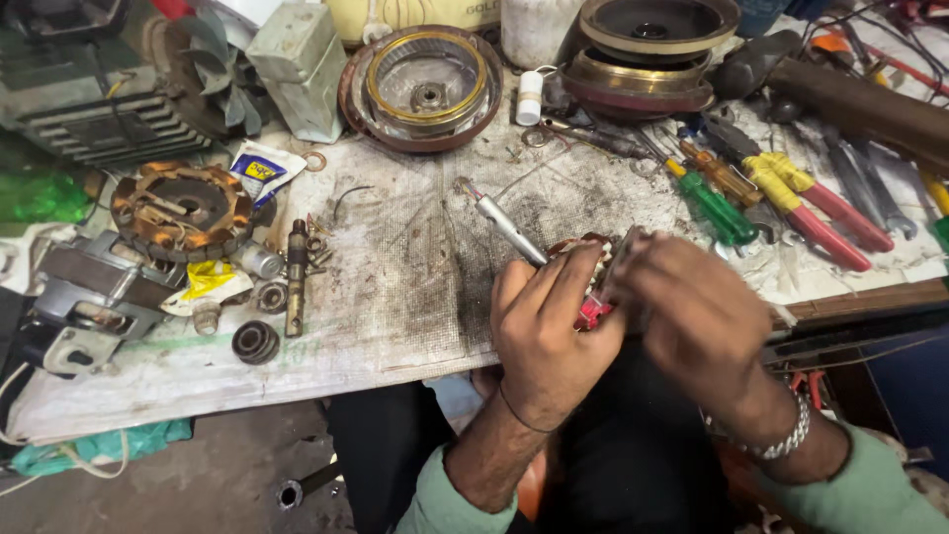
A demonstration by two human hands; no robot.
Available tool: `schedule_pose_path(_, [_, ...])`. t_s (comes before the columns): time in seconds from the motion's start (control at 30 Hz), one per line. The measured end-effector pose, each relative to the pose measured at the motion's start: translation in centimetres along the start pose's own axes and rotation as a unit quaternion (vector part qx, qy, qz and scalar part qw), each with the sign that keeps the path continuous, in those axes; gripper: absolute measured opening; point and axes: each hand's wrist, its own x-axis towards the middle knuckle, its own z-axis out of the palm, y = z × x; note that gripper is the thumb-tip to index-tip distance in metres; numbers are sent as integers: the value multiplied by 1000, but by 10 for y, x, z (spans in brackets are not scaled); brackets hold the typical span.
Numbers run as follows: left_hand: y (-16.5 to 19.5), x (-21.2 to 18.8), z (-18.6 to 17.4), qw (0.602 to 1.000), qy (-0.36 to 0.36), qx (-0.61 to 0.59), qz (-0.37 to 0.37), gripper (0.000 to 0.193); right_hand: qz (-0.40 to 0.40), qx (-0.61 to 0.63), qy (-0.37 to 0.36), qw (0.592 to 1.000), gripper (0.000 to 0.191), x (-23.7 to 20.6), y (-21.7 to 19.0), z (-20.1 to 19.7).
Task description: The person holds a small cylindrical motor component with copper windings and red insulation in the left hand and sands its surface with a sanding block in the right hand. The person rotates the component to sand different sides while maintaining a steady grip.
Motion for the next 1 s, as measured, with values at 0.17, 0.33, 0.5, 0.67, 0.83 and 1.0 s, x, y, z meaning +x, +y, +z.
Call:
schedule_pose_path(0.17, [1,4,-1,1000,8,-7,-4,41,-42,-5,-1,999,16,7,-5,-2])
schedule_pose_path(0.33, [5,6,-2,999,33,3,-4,34,-41,3,15,999,18,-4,0,-1])
schedule_pose_path(0.5, [10,6,-6,1000,1,-11,-17,38,-3,24,11,1000,20,-7,4,-5])
schedule_pose_path(0.67, [14,5,-3,1000,11,-6,-12,40,-12,35,16,999,19,-2,4,-9])
schedule_pose_path(0.83, [15,6,0,999,33,18,-2,39,-38,12,30,999,18,-4,4,-10])
schedule_pose_path(1.0, [19,7,-6,1000,17,0,-4,37,22,3,-3,1000,23,0,-2,-14])
